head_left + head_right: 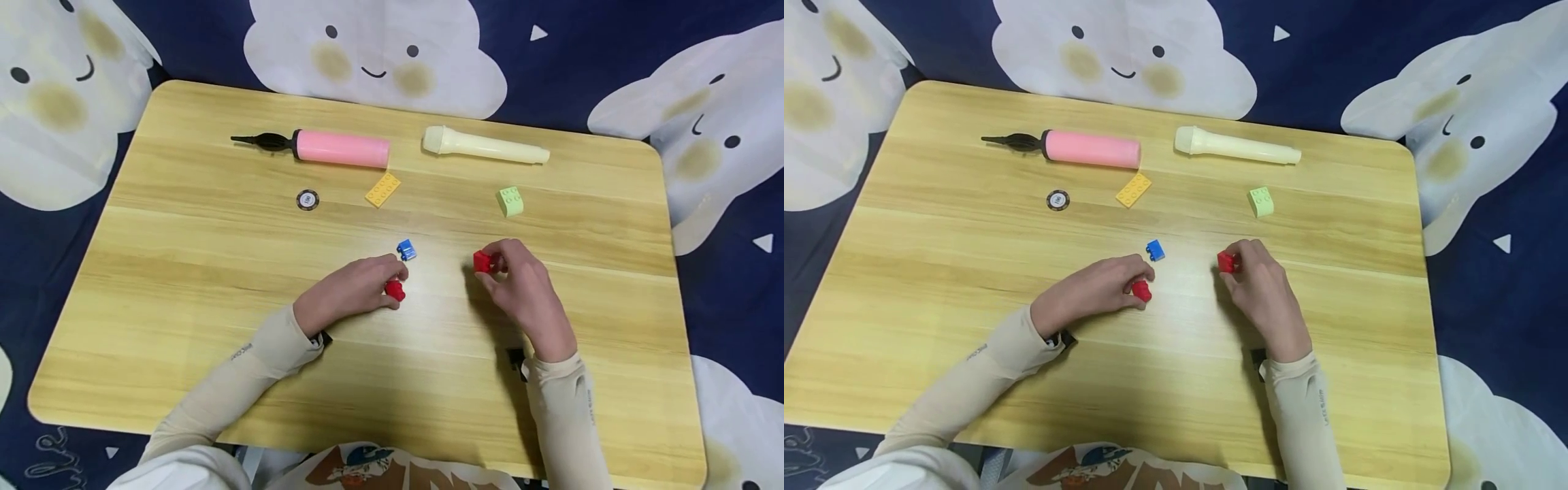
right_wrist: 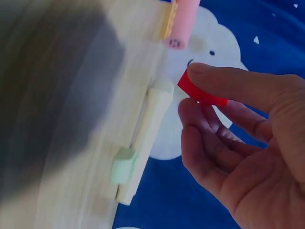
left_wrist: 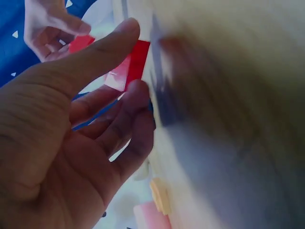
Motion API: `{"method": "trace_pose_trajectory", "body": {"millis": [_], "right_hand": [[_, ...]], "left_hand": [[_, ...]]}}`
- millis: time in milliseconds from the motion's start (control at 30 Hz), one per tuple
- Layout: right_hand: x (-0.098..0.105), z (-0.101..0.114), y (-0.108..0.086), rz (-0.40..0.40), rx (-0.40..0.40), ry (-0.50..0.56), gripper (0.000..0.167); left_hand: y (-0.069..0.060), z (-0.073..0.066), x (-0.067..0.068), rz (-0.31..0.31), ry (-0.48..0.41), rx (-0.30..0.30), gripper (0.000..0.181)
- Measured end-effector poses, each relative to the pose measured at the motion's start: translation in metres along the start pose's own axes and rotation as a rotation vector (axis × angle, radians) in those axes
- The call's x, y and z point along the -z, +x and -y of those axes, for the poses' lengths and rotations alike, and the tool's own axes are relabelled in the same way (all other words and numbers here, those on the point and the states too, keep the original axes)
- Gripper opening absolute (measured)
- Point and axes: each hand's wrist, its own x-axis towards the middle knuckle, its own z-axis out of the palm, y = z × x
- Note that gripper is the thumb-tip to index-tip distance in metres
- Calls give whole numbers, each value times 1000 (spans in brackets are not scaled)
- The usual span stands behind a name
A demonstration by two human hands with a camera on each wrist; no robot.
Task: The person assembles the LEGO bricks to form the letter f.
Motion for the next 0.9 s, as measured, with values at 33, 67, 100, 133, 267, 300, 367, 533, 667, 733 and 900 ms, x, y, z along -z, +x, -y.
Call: {"method": "trace_pose_trajectory", "body": {"millis": [33,67,100,133,267,300,367,533,667,733,900], "right_hand": [[-2,2,0,2,24,7,32],[-3,4,0,10,44,18,33],[-5,6,0,22,64,29,33],[-7,9,0,42,79,42,33],[-16,23,-2,139,113,68,34],[-19,26,-2,163,124,65,33],[-25,33,-3,202,146,58,33],[-44,46,-2,241,211,26,33],[-57,51,-2,231,255,-4,29],[-61,52,-2,219,270,-14,25],[-65,52,-2,210,280,-8,20]], "left_hand": [[1,0,-2,-8,3,3,28],[2,-1,-3,-16,4,6,27],[2,-1,-4,-28,3,13,25],[3,-2,-5,-40,-2,23,25],[7,-4,-11,-84,-27,55,30],[7,-5,-12,-93,-31,54,31],[8,-5,-15,-108,-28,44,31],[9,-5,-19,-135,4,29,29],[7,-6,-20,-133,14,32,27],[7,-7,-20,-130,11,30,23],[5,-8,-21,-122,-4,37,16]]}}
